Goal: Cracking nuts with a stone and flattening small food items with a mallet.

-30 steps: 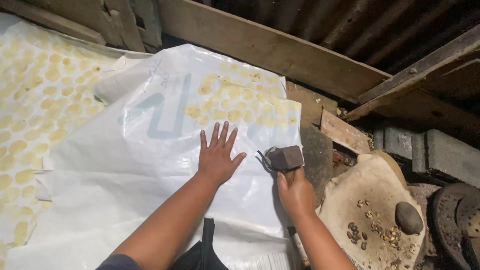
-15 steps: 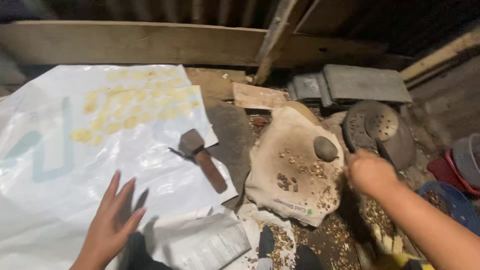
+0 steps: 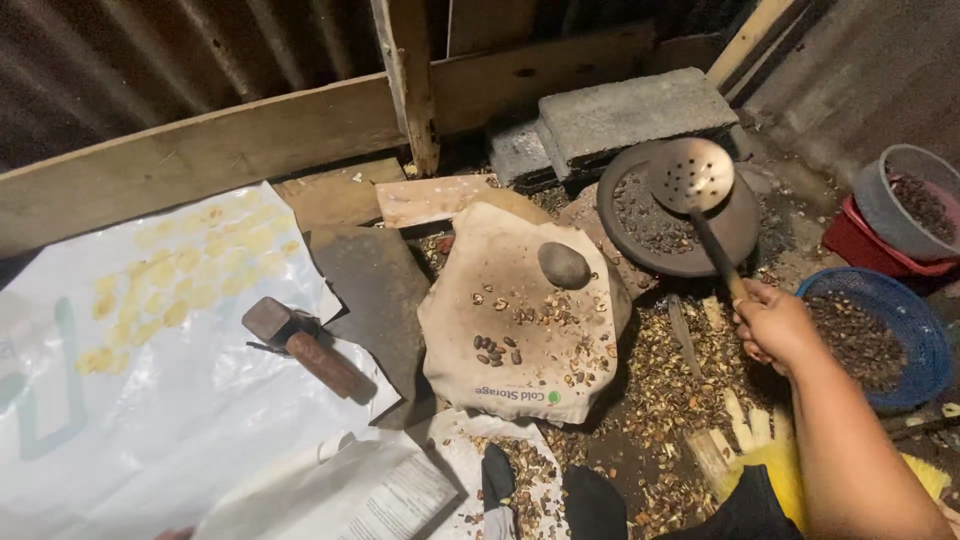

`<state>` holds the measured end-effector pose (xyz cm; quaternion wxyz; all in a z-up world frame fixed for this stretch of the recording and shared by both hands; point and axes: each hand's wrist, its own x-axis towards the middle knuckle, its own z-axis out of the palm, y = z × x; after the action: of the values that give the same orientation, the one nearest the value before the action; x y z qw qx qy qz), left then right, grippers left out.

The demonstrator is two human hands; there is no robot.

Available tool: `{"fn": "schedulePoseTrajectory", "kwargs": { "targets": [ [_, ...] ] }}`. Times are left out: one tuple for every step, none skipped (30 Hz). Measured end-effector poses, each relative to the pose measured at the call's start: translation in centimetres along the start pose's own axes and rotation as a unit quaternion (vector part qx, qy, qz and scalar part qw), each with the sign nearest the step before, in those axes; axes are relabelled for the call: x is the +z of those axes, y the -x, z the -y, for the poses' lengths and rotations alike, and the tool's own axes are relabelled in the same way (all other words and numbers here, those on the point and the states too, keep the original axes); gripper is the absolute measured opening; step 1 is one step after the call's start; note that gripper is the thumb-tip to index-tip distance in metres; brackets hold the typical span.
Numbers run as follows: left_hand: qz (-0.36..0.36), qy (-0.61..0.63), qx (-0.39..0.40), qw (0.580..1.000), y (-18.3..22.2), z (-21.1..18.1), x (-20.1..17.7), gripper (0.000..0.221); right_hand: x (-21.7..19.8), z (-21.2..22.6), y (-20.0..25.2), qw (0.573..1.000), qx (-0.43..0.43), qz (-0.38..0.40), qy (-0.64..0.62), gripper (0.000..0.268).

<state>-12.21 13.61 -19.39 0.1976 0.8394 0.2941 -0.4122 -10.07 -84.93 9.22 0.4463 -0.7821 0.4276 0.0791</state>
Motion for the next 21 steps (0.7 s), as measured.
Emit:
{"fn": "schedulePoseTrajectory", "kwargs": {
  "targets": [
    [0.008, -0.011, -0.038, 0.999, -1.3, -3.2, 0.8, 0.069, 0.1, 1.8, 2.4, 0.992, -0.004, -0.067, 0.106, 0.054],
    [0.006, -0.018, -0.039, 0.999, 3.3, -9.1, 2.4, 0.069, -0.3, 1.8, 3.3, 0.993, 0.002, -0.066, 0.102, 0.054],
    [-0.090, -0.233, 0.120, 0.961, 10.2, -13.2, 6.1, 0.060, -0.5, 1.8, 4.2, 0.965, -0.018, -0.111, 0.235, 0.059],
    [-0.188, -0.421, 0.270, 0.845, 19.2, -15.4, 10.7, 0.052, -1.0, 2.2, 4.8, 0.919, -0.042, -0.155, 0.361, 0.065],
    [-0.190, -0.426, 0.273, 0.841, 23.7, -20.1, 10.5, 0.052, -1.6, 2.4, 4.7, 0.920, -0.038, -0.156, 0.356, 0.065],
    [-0.101, -0.472, 0.352, 0.802, 29.3, -23.7, 9.7, 0.049, -2.2, 2.5, 4.6, 0.920, -0.016, -0.130, 0.370, 0.066],
    [-0.011, -0.508, 0.426, 0.749, 35.4, -26.4, 8.3, 0.048, -2.6, 2.7, 4.6, 0.918, 0.005, -0.104, 0.383, 0.069],
    [-0.009, -0.509, 0.426, 0.748, 27.5, -23.1, 13.2, 0.048, -3.6, 1.9, 3.5, 0.918, 0.007, -0.103, 0.383, 0.069],
    [-0.196, -0.412, 0.385, 0.802, 20.8, -18.1, 17.6, 0.051, -4.5, 1.2, 2.5, 0.917, 0.001, -0.081, 0.391, 0.061],
    [-0.376, -0.294, 0.321, 0.818, 15.9, -11.1, 21.0, 0.061, -4.8, 0.7, 1.3, 0.915, -0.011, -0.052, 0.399, 0.054],
    [-0.376, -0.297, 0.314, 0.820, 19.0, -16.2, 19.5, 0.061, -4.4, 0.9, 1.9, 0.915, -0.014, -0.046, 0.400, 0.054],
    [-0.292, -0.356, 0.338, 0.821, 21.8, -22.5, 17.1, 0.057, -4.9, 1.3, 2.4, 0.970, 0.003, -0.003, 0.245, 0.047],
    [-0.206, -0.413, 0.358, 0.812, 25.5, -28.1, 14.0, 0.054, -5.4, 1.7, 2.8, 0.996, 0.014, 0.041, 0.075, 0.041],
    [-0.207, -0.413, 0.358, 0.811, 28.2, -28.1, 12.0, 0.054, -5.2, 2.5, 3.4, 0.996, 0.013, 0.040, 0.074, 0.041],
    [-0.069, -0.488, 0.377, 0.784, 30.9, -28.1, 10.1, 0.051, -4.9, 3.2, 3.9, 0.997, 0.020, 0.057, 0.055, 0.040],
    [0.075, -0.550, 0.385, 0.737, 33.7, -27.6, 8.2, 0.049, -4.3, 3.7, 4.5, 0.996, 0.030, 0.077, 0.038, 0.041],
    [0.078, -0.551, 0.383, 0.738, 33.9, -27.5, 8.0, 0.049, -3.3, 3.0, 3.5, 0.996, 0.032, 0.080, 0.038, 0.041],
    [0.077, -0.554, 0.388, 0.733, 33.9, -27.8, 7.8, 0.050, -2.4, 2.4, 2.5, 0.994, 0.027, 0.095, -0.040, 0.036],
    [0.075, -0.558, 0.393, 0.727, 33.9, -28.1, 7.5, 0.051, -1.6, 1.8, 1.5, 0.987, 0.022, 0.110, -0.118, 0.032],
    [0.074, -0.557, 0.393, 0.728, 34.0, -28.4, 7.5, 0.051, -1.1, 2.5, 2.7, 0.987, 0.021, 0.110, -0.118, 0.032],
    [0.092, -0.569, 0.364, 0.732, 34.0, -28.7, 7.4, 0.049, -0.6, 3.3, 4.0, 0.990, 0.036, 0.067, -0.117, 0.032]
  ]
}}
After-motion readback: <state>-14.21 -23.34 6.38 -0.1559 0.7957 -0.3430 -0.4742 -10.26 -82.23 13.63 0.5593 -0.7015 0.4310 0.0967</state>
